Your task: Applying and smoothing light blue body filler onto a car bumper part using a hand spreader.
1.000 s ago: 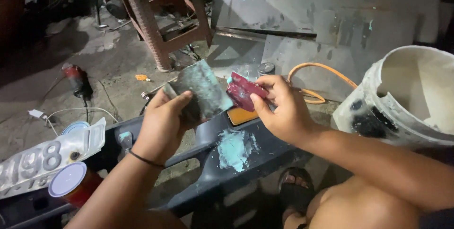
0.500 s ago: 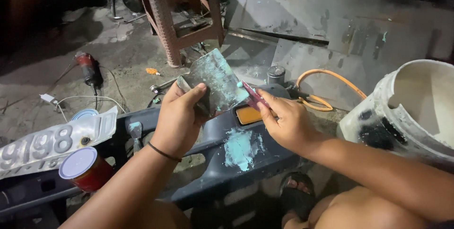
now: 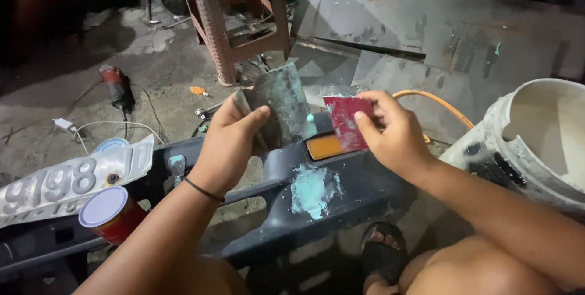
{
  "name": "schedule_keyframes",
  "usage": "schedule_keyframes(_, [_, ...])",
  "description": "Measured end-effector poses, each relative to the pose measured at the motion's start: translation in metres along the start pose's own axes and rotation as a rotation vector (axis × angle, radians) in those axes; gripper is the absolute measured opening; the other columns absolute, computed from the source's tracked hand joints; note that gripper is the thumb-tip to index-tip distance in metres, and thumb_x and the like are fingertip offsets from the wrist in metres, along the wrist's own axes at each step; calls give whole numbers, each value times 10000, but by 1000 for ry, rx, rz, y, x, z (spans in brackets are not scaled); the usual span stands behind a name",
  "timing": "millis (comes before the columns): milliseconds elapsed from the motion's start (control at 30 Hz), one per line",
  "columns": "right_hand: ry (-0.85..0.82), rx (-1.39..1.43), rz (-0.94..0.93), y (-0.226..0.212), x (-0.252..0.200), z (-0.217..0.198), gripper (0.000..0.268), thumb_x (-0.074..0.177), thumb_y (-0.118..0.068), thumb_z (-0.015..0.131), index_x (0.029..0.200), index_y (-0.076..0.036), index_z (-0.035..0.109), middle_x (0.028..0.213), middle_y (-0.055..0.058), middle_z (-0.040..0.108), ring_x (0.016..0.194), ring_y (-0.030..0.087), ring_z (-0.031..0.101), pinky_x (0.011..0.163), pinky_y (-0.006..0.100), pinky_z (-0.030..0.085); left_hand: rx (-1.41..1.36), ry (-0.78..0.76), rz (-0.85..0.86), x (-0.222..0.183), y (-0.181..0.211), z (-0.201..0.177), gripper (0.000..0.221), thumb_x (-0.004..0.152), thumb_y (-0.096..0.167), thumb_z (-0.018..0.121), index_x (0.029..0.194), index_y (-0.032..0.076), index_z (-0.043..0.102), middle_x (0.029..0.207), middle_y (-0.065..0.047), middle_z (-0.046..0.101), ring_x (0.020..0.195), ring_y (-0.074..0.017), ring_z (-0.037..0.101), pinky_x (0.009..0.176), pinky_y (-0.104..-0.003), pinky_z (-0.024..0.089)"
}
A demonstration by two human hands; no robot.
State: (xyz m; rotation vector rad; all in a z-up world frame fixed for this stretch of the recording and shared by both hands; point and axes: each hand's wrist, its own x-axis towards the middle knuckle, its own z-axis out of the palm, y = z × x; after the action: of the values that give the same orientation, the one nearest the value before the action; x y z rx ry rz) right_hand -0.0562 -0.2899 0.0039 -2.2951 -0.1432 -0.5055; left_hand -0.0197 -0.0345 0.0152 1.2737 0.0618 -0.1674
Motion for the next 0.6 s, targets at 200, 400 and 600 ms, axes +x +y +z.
schedule_keyframes(200, [58, -152, -460, 6, -1, 0, 195, 983, -121, 685, 1168, -102, 742, 908, 86, 760, 885, 321, 748, 750, 402, 594, 142, -36, -140, 6, -18, 6, 279, 949, 63, 621, 1222, 14, 651, 1032, -207, 740, 938, -355, 751, 722, -580, 632])
schedule_keyframes(400, [26, -122, -662, 3, 1, 11, 165, 983, -45, 652, 1121, -82, 735, 859, 95, 726, 852, 304, 728, 738, 398, 575, 114, 42, -158, -8, -8, 25, 306, 926, 38, 636, 1229, 20, 670, 1079, -202, 732, 1010, -347, 725, 792, -602, 619])
schedule_keyframes(600, [-81, 13, -661, 6, -6, 20, 172, 988, 18, 593, 1061, -57, 729, 833, 126, 735, 804, 321, 721, 716, 400, 580, 117, 77, -141, 27, -62, -19, 321, 944, 34, 627, 1263, 5, 634, 1090, -207, 710, 1003, -356, 709, 795, -596, 605])
